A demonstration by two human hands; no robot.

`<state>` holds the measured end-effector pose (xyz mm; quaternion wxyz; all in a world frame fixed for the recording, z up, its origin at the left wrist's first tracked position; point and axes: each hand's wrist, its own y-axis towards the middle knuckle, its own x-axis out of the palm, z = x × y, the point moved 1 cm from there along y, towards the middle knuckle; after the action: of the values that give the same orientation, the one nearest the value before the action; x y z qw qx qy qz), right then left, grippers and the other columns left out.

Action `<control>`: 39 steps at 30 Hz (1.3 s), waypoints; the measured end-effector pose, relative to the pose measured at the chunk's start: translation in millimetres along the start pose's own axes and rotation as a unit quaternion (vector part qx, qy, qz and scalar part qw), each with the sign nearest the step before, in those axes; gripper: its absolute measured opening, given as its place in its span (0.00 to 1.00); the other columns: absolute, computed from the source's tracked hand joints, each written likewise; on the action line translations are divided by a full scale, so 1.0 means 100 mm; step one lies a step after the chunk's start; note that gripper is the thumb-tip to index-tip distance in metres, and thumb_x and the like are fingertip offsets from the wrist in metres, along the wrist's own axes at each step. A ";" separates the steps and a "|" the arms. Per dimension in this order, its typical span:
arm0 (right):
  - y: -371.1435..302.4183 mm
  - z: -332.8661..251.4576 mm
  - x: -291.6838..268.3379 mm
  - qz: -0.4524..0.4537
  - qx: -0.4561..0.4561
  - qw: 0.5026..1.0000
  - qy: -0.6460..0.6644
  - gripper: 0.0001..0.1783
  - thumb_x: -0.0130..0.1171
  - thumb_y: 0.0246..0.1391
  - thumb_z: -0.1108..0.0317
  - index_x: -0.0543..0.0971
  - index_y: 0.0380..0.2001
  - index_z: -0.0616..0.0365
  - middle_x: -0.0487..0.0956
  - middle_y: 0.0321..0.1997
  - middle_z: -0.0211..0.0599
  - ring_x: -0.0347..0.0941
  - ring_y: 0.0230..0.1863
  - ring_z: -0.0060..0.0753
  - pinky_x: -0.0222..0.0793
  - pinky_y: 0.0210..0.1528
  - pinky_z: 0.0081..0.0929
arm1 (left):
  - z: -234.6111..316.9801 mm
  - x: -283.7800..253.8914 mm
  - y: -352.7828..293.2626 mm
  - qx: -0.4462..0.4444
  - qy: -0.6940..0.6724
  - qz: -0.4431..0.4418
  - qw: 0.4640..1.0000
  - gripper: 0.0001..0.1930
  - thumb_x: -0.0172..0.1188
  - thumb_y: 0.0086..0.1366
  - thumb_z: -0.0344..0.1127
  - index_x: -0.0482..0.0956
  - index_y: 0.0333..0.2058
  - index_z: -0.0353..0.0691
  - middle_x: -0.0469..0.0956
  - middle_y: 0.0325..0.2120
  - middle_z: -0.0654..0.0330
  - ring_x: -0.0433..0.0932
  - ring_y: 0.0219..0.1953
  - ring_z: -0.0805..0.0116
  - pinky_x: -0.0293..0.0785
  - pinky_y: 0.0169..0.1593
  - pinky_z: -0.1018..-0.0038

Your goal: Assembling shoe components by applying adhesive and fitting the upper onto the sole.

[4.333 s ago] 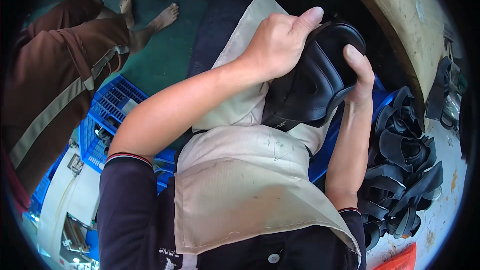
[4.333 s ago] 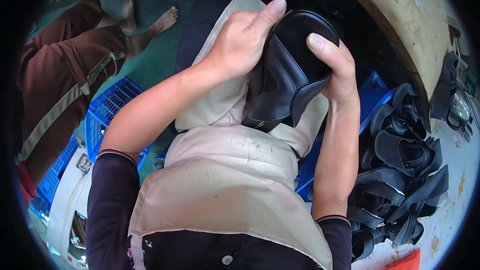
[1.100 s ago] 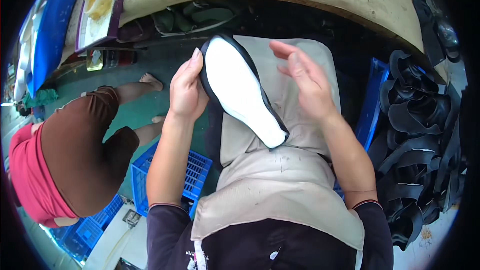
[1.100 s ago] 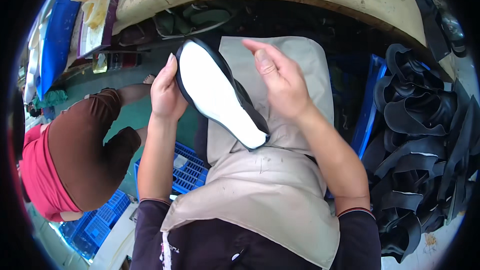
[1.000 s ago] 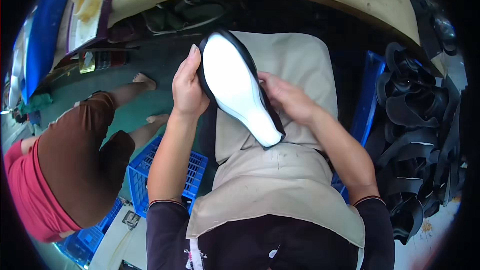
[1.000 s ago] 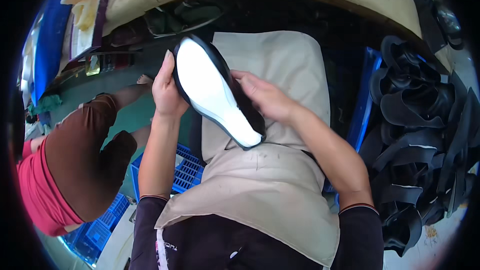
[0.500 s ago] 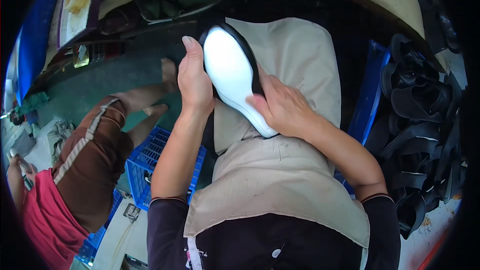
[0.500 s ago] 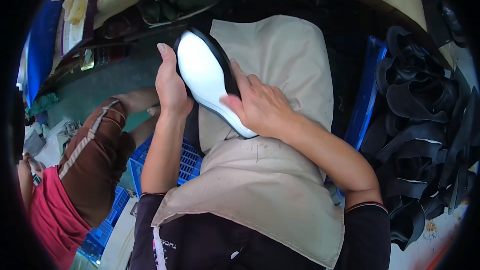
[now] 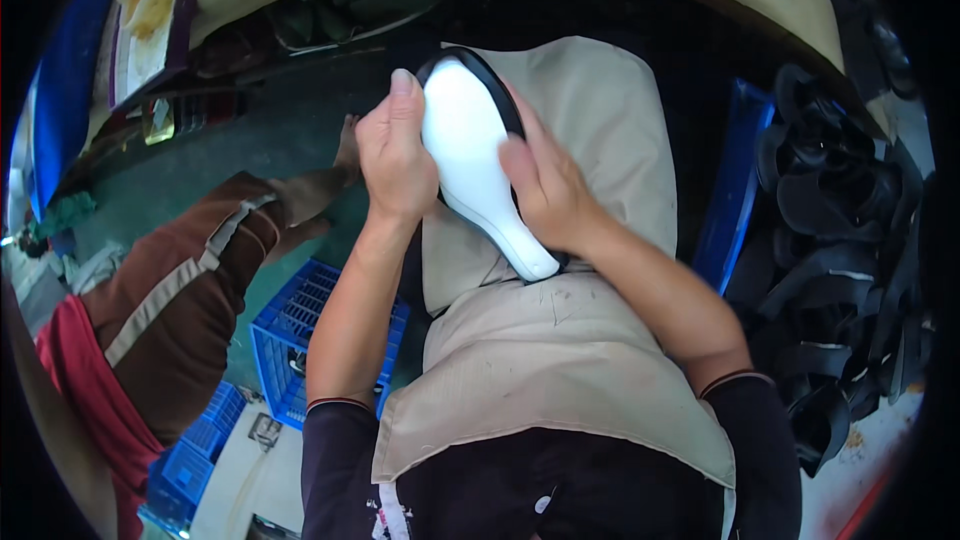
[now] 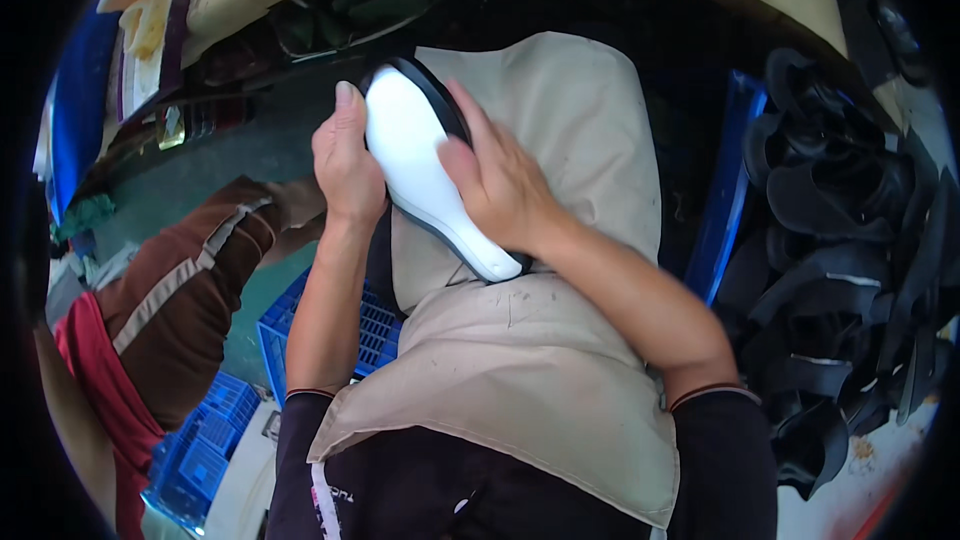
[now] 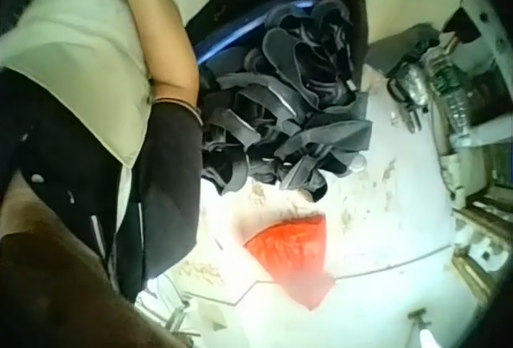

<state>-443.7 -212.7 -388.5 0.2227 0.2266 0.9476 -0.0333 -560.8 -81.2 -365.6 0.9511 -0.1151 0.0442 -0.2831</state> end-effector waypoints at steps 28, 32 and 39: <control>0.84 -1.73 -1.14 -0.308 -0.009 0.948 -0.080 0.27 0.58 0.66 0.59 0.75 0.62 0.63 0.84 0.46 0.49 0.81 0.37 0.40 0.76 0.43 0.34 | 1.57 -0.36 -0.30 0.105 0.097 -0.207 0.968 0.15 0.52 0.71 0.33 0.77 0.26 0.31 0.73 0.19 0.58 0.62 0.18 0.71 0.61 0.24 0.73; 0.64 -0.97 -1.04 -0.171 0.096 0.926 0.322 0.29 0.50 0.69 0.60 0.67 0.69 0.60 0.79 0.57 0.56 0.78 0.52 0.46 0.75 0.55 0.40 | 1.53 -0.52 -0.22 0.051 -0.074 -0.007 0.996 0.14 0.55 0.74 0.37 0.80 0.35 0.29 0.80 0.28 0.57 0.73 0.26 0.72 0.69 0.32 0.77; 0.92 -0.81 -1.40 -0.025 0.105 0.725 0.680 0.28 0.45 0.72 0.60 0.66 0.70 0.61 0.77 0.61 0.57 0.76 0.60 0.48 0.74 0.60 0.40 | 0.54 -0.63 -0.72 0.018 -0.323 -0.069 0.944 0.28 0.50 0.77 0.50 0.70 0.60 0.28 0.77 0.56 0.44 0.77 0.59 0.54 0.71 0.63 0.60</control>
<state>-324.2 -174.7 -250.6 -0.5076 0.1865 0.8408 0.0248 -643.0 -94.5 -294.5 0.8943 -0.1858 -0.2790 -0.2965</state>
